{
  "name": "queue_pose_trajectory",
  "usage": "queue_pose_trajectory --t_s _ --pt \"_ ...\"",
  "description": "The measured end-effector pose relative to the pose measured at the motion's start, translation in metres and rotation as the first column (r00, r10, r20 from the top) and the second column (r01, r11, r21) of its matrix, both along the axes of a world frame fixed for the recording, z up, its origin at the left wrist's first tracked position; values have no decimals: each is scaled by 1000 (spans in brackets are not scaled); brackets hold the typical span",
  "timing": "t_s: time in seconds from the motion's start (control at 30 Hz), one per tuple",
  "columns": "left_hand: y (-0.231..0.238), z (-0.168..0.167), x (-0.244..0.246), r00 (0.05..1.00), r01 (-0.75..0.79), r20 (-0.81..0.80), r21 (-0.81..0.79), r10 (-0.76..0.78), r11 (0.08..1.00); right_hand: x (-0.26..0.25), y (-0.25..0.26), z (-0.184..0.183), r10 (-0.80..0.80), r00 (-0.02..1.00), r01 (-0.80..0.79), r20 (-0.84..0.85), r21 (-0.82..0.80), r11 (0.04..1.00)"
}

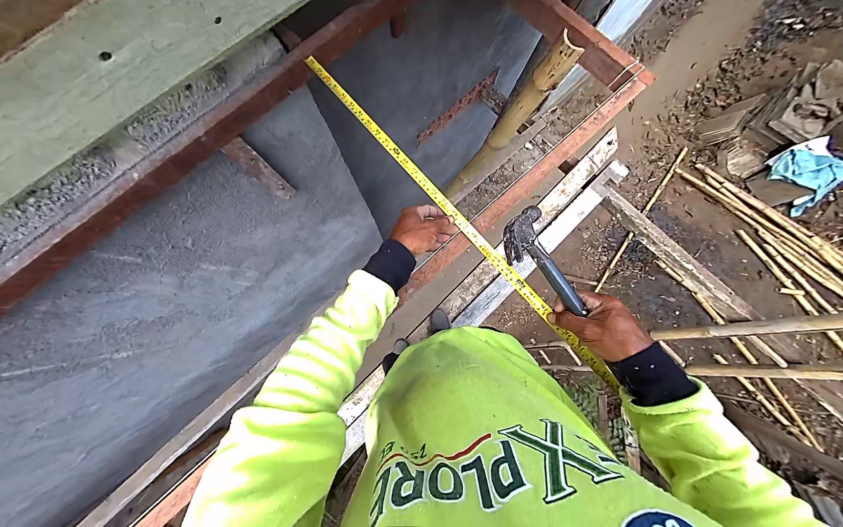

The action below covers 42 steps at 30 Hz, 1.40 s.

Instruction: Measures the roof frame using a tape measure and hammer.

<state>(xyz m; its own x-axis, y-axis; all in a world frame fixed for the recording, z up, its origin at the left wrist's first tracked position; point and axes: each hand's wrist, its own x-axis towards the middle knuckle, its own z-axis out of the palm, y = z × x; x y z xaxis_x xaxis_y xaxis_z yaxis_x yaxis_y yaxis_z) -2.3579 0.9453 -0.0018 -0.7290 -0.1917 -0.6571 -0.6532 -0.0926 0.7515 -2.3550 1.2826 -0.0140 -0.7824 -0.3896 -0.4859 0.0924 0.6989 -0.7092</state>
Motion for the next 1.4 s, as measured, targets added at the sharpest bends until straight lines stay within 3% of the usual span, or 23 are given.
queue_pose_trajectory --t_s 0.4,0.5,0.6,0.67,0.77,1.07,1.17,1.4 --pt "3 -4 -6 1000 -23 9 -16 23 1000 -2 2 -5 16 1000 -17 -22 -25 1000" --pt "0 -3 0 993 97 -45 -210 -109 973 -2 2 -5 23 999 -24 -31 -24 999" --pt "-4 7 14 949 233 -67 -503 -307 832 -1 3 -6 17 999 -18 -28 -17 1000" --pt "-2 14 22 928 287 -35 -566 -370 773 -1 2 -6 12 1000 -13 -26 -11 1000" --pt "5 14 29 916 327 -10 -560 -401 761 -1 2 -5 15 999 -15 -29 -6 1000" --pt "7 7 33 946 239 -52 -554 -319 798 -1 2 -4 30 998 -29 -60 19 999" --pt "11 3 45 937 180 -138 -600 -322 779 -1 2 -4 29 997 -28 -68 15 999" --pt "12 7 35 945 236 -39 -607 -325 759 -1 1 -2 26 998 -24 -59 25 999"
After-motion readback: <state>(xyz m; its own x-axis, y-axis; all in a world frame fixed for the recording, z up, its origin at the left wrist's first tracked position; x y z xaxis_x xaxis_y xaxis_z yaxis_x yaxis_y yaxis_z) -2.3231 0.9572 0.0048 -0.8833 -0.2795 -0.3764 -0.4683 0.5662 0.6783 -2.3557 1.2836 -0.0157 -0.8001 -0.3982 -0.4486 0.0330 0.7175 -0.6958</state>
